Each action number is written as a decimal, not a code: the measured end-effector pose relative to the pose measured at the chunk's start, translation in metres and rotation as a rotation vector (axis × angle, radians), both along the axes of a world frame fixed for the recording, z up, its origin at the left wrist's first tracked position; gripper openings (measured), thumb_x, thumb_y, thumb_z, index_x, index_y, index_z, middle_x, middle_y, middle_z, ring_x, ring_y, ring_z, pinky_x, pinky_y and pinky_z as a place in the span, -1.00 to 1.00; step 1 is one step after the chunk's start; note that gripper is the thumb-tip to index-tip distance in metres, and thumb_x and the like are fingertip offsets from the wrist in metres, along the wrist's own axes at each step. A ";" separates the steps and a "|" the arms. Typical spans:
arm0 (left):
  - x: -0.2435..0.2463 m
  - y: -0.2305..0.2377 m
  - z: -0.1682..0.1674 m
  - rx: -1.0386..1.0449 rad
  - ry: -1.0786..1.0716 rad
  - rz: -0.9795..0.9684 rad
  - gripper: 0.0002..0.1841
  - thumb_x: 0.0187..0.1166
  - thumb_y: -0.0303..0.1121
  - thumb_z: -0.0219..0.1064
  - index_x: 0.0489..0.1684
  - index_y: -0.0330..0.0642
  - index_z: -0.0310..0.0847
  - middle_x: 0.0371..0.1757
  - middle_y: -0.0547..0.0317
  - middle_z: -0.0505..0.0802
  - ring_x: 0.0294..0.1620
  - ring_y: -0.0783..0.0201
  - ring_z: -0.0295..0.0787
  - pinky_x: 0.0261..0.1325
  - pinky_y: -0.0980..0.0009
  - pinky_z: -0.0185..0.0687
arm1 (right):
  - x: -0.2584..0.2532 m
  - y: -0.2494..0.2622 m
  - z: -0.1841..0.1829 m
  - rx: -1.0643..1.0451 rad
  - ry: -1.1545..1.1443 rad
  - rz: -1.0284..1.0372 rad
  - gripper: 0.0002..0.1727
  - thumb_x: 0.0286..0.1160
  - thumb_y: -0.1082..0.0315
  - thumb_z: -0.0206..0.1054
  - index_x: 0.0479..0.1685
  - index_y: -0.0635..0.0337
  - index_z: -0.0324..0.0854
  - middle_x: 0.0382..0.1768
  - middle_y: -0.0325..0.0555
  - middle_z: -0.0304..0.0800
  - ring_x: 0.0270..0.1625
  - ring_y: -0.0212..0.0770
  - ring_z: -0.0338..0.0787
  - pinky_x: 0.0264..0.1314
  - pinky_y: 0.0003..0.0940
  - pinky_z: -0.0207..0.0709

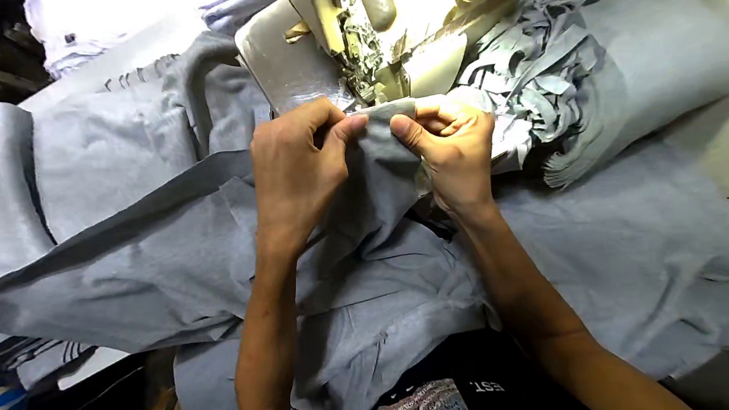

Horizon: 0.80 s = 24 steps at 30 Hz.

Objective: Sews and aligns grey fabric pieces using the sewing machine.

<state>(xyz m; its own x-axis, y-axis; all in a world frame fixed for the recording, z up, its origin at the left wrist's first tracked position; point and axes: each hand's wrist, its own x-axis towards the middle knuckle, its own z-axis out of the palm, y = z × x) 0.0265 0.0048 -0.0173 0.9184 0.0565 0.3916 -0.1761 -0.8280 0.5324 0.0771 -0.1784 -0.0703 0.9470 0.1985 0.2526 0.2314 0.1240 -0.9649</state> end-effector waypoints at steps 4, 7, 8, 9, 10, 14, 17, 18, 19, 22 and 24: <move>-0.005 -0.003 -0.002 -0.058 0.005 -0.015 -0.87 0.65 -0.29 0.39 -0.14 -0.14 0.76 -0.25 0.20 0.81 -0.32 0.43 0.68 -0.25 0.52 0.54 | 0.000 0.001 0.003 0.031 0.078 0.042 -0.85 0.55 0.41 0.46 0.01 0.20 0.78 -0.23 -0.26 0.89 -0.26 -0.48 0.85 -0.16 -0.59 0.76; 0.000 -0.002 -0.005 -0.130 0.001 -0.013 -0.89 0.63 -0.32 0.41 -0.10 -0.14 0.77 -0.16 0.22 0.83 -0.19 0.50 0.73 -0.12 0.58 0.59 | 0.001 0.001 0.001 0.055 0.085 0.033 -0.87 0.54 0.42 0.47 -0.02 0.18 0.79 -0.24 -0.28 0.87 -0.27 -0.51 0.83 -0.16 -0.61 0.74; 0.000 -0.001 -0.006 -0.150 0.003 -0.024 -0.90 0.62 -0.34 0.41 -0.10 -0.14 0.76 -0.15 0.23 0.83 -0.18 0.50 0.73 -0.11 0.59 0.59 | 0.001 0.002 0.001 0.060 0.081 0.023 -0.87 0.51 0.43 0.49 -0.04 0.19 0.79 -0.26 -0.28 0.87 -0.28 -0.50 0.82 -0.19 -0.61 0.74; 0.001 0.001 -0.008 -0.171 0.006 -0.041 -0.91 0.61 -0.36 0.42 -0.10 -0.15 0.75 -0.15 0.23 0.83 -0.17 0.51 0.73 -0.09 0.59 0.61 | 0.002 0.003 0.000 0.060 0.074 0.015 -0.87 0.49 0.45 0.50 -0.05 0.19 0.78 -0.27 -0.27 0.86 -0.29 -0.50 0.82 -0.21 -0.62 0.74; 0.001 0.003 -0.009 -0.193 0.013 -0.060 -0.91 0.59 -0.38 0.44 -0.09 -0.15 0.75 -0.15 0.24 0.84 -0.16 0.51 0.74 -0.08 0.59 0.62 | 0.002 0.003 -0.001 0.058 0.067 0.011 -0.85 0.47 0.47 0.51 -0.05 0.19 0.78 -0.27 -0.27 0.86 -0.30 -0.50 0.81 -0.22 -0.62 0.73; 0.002 0.014 -0.010 -0.262 0.069 -0.099 -0.76 0.49 -0.42 0.52 0.07 -0.08 0.73 -0.15 0.30 0.87 -0.16 0.50 0.80 -0.05 0.57 0.70 | 0.002 0.004 -0.002 0.048 0.068 0.001 -0.82 0.42 0.48 0.54 -0.05 0.18 0.76 -0.29 -0.29 0.83 -0.37 -0.55 0.74 -0.32 -0.69 0.66; 0.002 0.016 -0.009 -0.295 0.062 -0.093 -0.67 0.40 -0.45 0.57 0.12 -0.08 0.73 -0.18 0.31 0.87 -0.21 0.51 0.79 -0.15 0.61 0.67 | 0.001 0.007 -0.002 0.057 0.074 -0.007 -0.84 0.48 0.46 0.51 -0.01 0.20 0.78 -0.26 -0.27 0.86 -0.33 -0.53 0.77 -0.27 -0.66 0.68; 0.003 0.017 -0.009 -0.307 0.062 -0.089 -0.65 0.38 -0.47 0.58 0.13 -0.07 0.73 -0.18 0.31 0.87 -0.22 0.50 0.78 -0.16 0.60 0.66 | 0.000 0.006 -0.002 0.058 0.070 -0.004 -0.85 0.53 0.43 0.47 0.00 0.20 0.78 -0.24 -0.27 0.86 -0.29 -0.52 0.79 -0.20 -0.64 0.71; 0.003 0.017 -0.009 -0.320 0.063 -0.085 -0.64 0.36 -0.49 0.59 0.13 -0.07 0.73 -0.19 0.31 0.87 -0.24 0.49 0.76 -0.18 0.59 0.64 | -0.001 0.005 -0.003 0.055 0.065 -0.001 -0.86 0.57 0.41 0.45 0.01 0.20 0.77 -0.23 -0.27 0.85 -0.27 -0.50 0.80 -0.17 -0.62 0.72; 0.005 0.016 -0.010 -0.330 0.056 -0.074 -0.65 0.36 -0.49 0.59 0.10 -0.06 0.74 -0.20 0.32 0.87 -0.26 0.49 0.75 -0.23 0.60 0.60 | 0.003 0.007 -0.004 0.054 0.050 -0.034 -0.87 0.53 0.45 0.47 -0.03 0.23 0.80 -0.21 -0.24 0.88 -0.23 -0.48 0.83 -0.12 -0.58 0.75; 0.005 0.016 -0.011 -0.304 0.061 -0.063 -0.71 0.41 -0.45 0.57 0.08 -0.05 0.75 -0.15 0.31 0.87 -0.19 0.49 0.76 -0.16 0.58 0.62 | 0.003 0.007 -0.006 0.038 0.027 -0.053 -0.87 0.51 0.47 0.48 -0.04 0.23 0.80 -0.22 -0.24 0.88 -0.24 -0.48 0.83 -0.15 -0.59 0.75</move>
